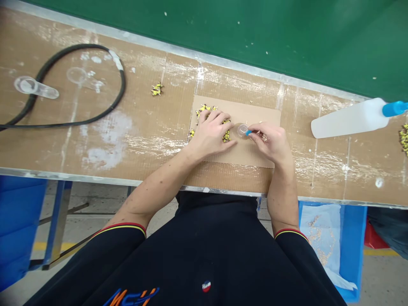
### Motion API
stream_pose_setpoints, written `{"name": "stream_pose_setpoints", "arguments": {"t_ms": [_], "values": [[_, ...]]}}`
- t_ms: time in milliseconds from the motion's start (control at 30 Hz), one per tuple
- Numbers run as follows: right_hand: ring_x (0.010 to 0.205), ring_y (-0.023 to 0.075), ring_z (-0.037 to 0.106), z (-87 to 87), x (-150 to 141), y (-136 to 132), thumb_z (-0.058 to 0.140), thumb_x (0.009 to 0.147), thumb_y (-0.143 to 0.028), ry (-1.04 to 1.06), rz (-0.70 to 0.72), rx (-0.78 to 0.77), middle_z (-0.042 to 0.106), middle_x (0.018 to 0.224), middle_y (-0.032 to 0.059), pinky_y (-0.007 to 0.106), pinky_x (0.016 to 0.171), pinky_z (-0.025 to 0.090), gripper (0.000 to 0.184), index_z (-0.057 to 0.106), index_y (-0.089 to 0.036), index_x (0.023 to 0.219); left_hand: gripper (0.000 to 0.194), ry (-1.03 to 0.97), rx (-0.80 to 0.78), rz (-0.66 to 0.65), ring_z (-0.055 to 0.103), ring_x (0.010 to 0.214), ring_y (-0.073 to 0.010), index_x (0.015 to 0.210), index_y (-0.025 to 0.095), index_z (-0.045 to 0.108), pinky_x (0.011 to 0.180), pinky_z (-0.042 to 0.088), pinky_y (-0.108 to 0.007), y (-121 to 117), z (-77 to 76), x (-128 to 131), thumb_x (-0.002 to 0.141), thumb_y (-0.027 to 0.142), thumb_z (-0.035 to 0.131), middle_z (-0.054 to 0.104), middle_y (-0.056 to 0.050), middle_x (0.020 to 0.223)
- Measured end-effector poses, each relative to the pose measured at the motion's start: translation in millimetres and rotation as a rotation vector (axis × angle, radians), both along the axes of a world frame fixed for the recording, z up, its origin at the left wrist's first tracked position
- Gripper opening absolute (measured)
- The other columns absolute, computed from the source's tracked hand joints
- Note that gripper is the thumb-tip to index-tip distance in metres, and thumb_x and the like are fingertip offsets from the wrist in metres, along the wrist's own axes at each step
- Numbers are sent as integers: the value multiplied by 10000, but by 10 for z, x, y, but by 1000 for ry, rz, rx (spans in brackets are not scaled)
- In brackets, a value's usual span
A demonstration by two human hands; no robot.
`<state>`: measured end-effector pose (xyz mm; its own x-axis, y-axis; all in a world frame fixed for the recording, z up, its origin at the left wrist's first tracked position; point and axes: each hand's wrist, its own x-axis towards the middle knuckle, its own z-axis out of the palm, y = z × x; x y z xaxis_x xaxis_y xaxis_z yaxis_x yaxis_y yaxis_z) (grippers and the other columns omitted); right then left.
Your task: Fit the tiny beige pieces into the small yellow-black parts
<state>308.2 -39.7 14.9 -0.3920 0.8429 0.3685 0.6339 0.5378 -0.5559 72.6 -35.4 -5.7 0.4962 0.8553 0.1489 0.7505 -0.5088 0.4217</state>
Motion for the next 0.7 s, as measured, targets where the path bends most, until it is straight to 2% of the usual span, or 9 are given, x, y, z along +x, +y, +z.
{"name": "stream_pose_setpoints", "arguments": {"t_ms": [700], "values": [[747,200,767,-30,-24,5,720,909,-246,1,-36,-1,835,902,20,343,701,625,94,784,-258,978,395,7,-4,2,558,1331,-380,1167,155,735,1179,357,-620,11,-38,4,908,443,659,668,-167,1356]]}}
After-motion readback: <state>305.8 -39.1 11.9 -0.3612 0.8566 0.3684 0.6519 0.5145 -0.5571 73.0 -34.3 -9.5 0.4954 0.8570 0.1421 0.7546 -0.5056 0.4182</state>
